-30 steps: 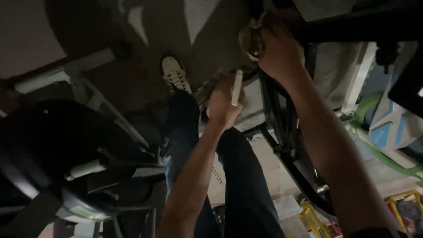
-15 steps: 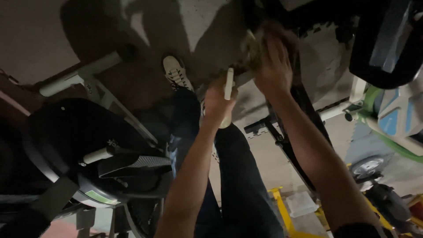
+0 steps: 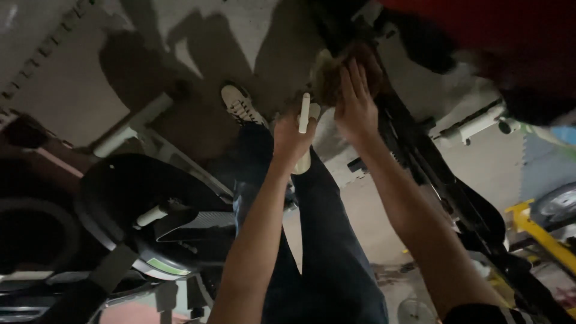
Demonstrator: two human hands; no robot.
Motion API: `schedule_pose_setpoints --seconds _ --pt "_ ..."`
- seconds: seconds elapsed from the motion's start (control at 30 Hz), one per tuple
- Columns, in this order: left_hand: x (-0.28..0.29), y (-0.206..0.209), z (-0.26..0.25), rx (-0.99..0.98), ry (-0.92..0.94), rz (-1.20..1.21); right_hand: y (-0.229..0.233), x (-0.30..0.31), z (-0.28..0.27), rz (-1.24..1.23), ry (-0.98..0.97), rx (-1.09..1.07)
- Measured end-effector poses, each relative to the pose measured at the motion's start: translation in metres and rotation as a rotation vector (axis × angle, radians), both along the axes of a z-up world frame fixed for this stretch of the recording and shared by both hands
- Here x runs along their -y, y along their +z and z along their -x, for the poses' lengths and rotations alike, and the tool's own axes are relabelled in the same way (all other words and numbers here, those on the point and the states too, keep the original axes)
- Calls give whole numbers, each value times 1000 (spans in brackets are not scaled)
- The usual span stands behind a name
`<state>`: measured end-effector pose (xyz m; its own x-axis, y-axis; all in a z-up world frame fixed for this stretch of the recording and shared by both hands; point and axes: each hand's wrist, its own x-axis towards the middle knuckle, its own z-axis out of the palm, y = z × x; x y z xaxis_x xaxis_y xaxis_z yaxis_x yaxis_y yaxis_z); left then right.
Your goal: Wiping down and sanitizing various pieces of gym equipment using a spray bottle and a cloth.
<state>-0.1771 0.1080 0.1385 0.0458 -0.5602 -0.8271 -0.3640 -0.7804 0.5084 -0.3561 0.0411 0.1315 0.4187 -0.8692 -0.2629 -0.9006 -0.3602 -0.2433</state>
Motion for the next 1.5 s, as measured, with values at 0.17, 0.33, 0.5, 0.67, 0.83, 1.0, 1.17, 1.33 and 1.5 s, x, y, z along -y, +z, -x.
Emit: schedule_pose_setpoints --seconds 0.17,0.33,0.5,0.67,0.83,1.0,1.17,1.33,1.5 --pt "-15 -35 8 83 -131 362 8 -47 4 -280 -557 198" --pt "20 -11 -1 35 -251 454 -105 -128 30 -352 -978 457" --pt "60 22 -9 -105 -259 -92 -87 -118 -4 -755 -1786 1138" --pt "7 -75 -37 -284 -309 78 -65 -114 -18 -753 -1965 1443" --pt "68 11 -8 -178 -380 -190 -137 -197 -23 -815 -1669 1098" --pt "87 35 32 112 -768 88 -124 -212 -22 -644 -1284 669" --pt "84 34 58 66 -815 41 -145 -230 -8 -692 -1267 453" --pt "96 31 89 48 -936 81 -109 -209 9 -689 -1858 1223" --pt "127 44 109 146 -1136 253 -151 -189 4 -845 -1573 888"
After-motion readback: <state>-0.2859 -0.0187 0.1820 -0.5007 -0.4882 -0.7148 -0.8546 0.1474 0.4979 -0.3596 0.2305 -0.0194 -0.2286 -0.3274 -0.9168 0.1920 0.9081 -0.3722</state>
